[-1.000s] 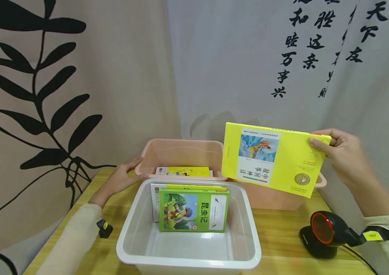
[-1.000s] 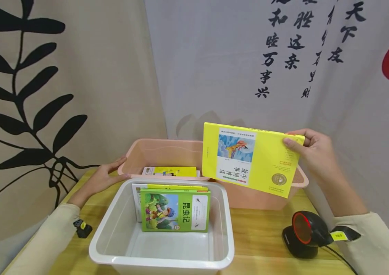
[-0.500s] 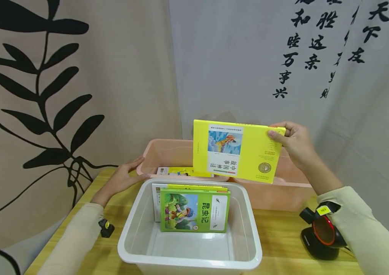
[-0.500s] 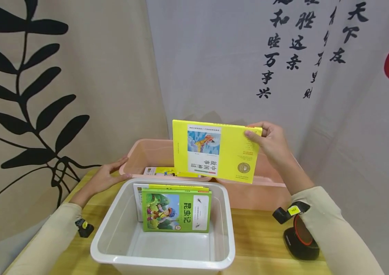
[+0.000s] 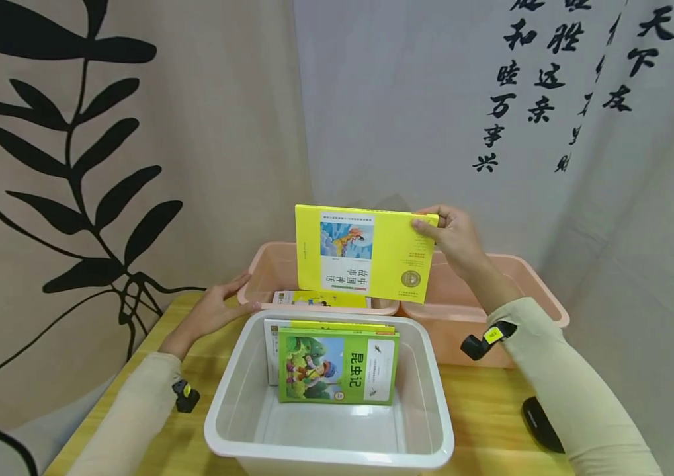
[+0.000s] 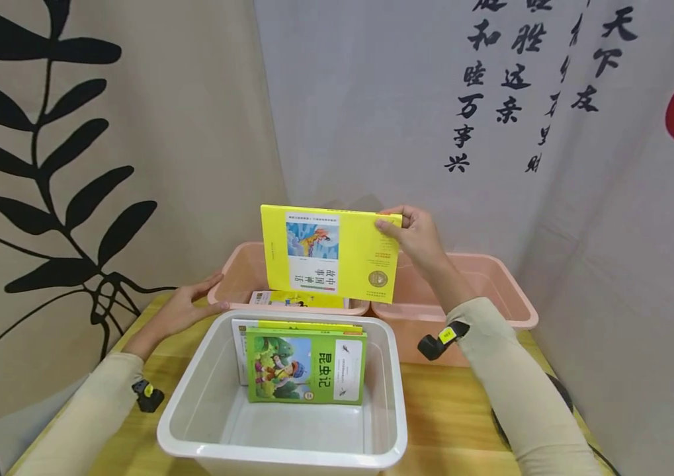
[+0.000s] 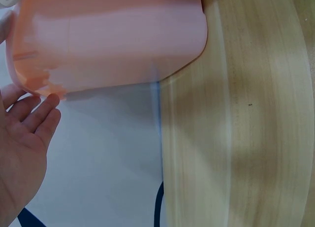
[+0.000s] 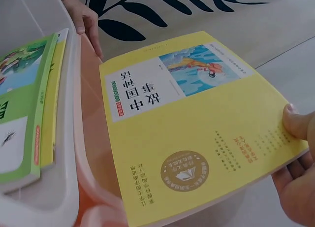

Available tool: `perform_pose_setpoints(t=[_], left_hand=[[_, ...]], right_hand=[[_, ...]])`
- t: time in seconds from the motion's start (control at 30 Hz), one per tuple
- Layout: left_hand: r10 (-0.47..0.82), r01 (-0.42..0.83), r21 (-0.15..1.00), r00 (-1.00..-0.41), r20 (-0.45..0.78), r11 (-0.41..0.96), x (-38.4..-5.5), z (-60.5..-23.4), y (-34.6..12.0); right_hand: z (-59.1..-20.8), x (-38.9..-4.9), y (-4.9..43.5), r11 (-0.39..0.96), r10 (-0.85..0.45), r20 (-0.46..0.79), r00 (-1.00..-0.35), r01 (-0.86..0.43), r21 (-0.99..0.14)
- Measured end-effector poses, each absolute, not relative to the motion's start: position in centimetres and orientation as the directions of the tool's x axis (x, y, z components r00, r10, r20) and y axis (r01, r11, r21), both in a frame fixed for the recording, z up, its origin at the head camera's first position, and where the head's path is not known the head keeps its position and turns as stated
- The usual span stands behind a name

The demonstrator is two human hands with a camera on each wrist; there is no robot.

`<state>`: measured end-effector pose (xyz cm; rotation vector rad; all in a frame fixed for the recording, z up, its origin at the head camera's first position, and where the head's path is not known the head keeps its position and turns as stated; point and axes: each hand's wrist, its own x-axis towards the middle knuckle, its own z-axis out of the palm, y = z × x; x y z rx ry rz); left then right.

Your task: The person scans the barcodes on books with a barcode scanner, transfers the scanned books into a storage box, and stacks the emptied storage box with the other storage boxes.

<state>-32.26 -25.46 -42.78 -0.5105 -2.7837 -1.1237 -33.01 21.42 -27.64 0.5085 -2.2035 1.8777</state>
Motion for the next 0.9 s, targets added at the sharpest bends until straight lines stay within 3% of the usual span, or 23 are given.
perform_pose_setpoints(t=[0.3, 0.9], left_hand=[[0.257, 0.331, 0.662, -0.943, 0.21, 0.673, -32.2, -42.9, -25.5], [0.244, 0.316, 0.678, -0.948, 0.203, 0.664, -32.0, -43.0, -25.6]], right_hand=[[-28.7, -35.4, 17.9, 0.069, -0.163, 0.343, -0.925, -0.357, -0.931], [-33.7, -37.2, 14.1, 0.129, -0.119, 0.185, -0.976, -0.2, -0.971]])
